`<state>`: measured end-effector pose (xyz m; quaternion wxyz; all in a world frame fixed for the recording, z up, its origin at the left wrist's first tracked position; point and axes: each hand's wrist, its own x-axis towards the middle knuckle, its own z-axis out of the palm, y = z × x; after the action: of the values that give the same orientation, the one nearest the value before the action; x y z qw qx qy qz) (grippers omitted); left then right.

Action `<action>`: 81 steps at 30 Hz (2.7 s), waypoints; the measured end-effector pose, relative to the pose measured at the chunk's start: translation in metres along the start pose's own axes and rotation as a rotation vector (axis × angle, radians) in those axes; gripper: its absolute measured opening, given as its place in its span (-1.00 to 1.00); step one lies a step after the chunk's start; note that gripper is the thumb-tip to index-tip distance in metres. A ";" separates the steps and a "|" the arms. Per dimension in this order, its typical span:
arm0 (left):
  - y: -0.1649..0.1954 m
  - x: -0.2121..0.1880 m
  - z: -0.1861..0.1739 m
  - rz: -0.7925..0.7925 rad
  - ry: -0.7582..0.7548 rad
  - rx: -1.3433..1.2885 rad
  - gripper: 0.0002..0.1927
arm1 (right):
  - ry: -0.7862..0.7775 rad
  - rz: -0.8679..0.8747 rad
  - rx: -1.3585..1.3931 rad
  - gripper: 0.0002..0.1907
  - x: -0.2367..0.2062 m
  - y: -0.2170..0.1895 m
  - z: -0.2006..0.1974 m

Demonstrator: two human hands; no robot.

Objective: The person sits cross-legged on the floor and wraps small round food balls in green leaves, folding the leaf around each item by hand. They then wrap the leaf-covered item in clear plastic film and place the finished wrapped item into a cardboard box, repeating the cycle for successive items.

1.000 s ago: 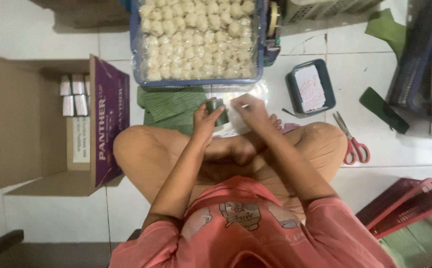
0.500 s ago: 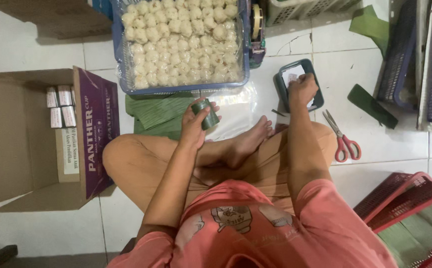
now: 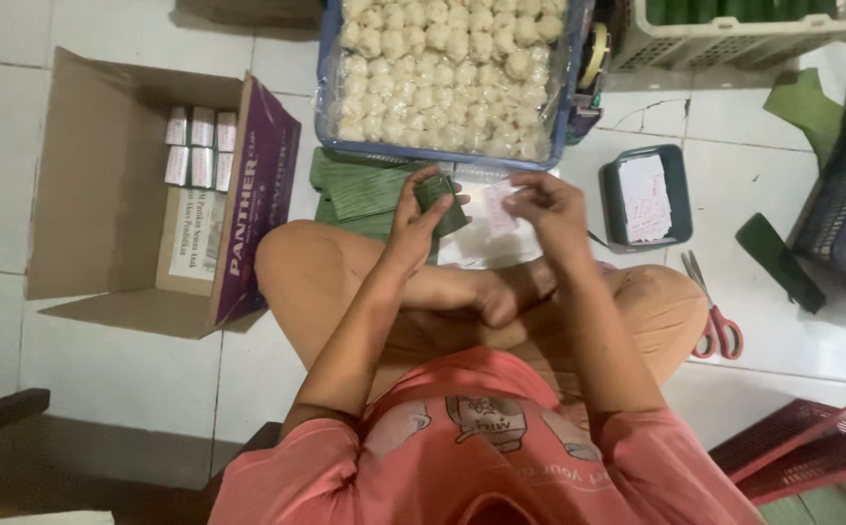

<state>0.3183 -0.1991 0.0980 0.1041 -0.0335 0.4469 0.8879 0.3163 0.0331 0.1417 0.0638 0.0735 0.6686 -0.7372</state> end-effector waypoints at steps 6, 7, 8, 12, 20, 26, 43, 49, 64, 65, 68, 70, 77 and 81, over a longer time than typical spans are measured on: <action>0.006 -0.012 -0.005 0.150 -0.048 0.058 -0.47 | 0.077 -0.033 -0.011 -0.81 0.008 -0.010 0.066; 0.007 -0.013 -0.006 0.146 -0.050 0.039 -0.47 | 0.061 -0.036 -0.034 -0.81 0.006 -0.011 0.072; 0.007 -0.014 -0.007 0.143 -0.055 0.020 -0.47 | 0.045 -0.040 -0.056 -0.81 0.005 -0.012 0.078; 0.008 -0.013 -0.010 0.146 0.000 0.029 -0.47 | 0.021 -0.125 -0.274 -0.79 -0.009 -0.025 0.098; 0.010 -0.007 0.009 0.225 0.280 -0.159 -0.47 | -0.046 -0.516 -0.664 -0.51 -0.045 -0.053 0.118; 0.012 -0.004 0.009 0.153 0.021 -0.274 -0.36 | -0.120 -0.629 -0.811 -0.44 -0.031 -0.048 0.100; -0.016 0.015 0.029 -0.125 0.284 0.079 -0.88 | 0.453 0.281 -0.213 -0.81 0.166 0.047 -0.112; -0.015 0.021 0.037 -0.049 0.310 -0.017 -0.91 | 0.376 0.135 0.147 -0.92 0.164 0.085 -0.126; 0.024 -0.005 0.048 0.599 0.158 0.718 -0.79 | 0.529 -0.291 -0.792 -0.86 0.119 0.096 -0.106; 0.028 -0.008 0.047 0.682 0.163 0.830 -0.78 | 0.510 -0.272 -0.749 -0.85 0.108 0.080 -0.096; 0.042 -0.013 0.044 0.677 0.113 0.912 -0.76 | 0.311 -0.102 -0.257 -0.84 0.075 0.027 -0.050; 0.050 -0.017 0.045 0.741 0.074 0.986 -0.78 | 0.083 -0.113 -0.161 -0.84 0.044 -0.002 -0.014; 0.070 -0.033 0.031 0.322 0.248 0.649 -0.84 | 0.006 -0.282 -0.737 -0.66 0.004 -0.034 0.081; 0.083 -0.039 0.003 0.445 0.113 0.683 -0.87 | -0.191 -0.501 -0.427 -0.36 0.003 -0.008 0.091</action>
<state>0.3390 -0.2509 0.1711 -0.1102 0.0518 0.7172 0.6861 0.3097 -0.0570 0.1577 -0.0430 -0.1773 0.7962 -0.5769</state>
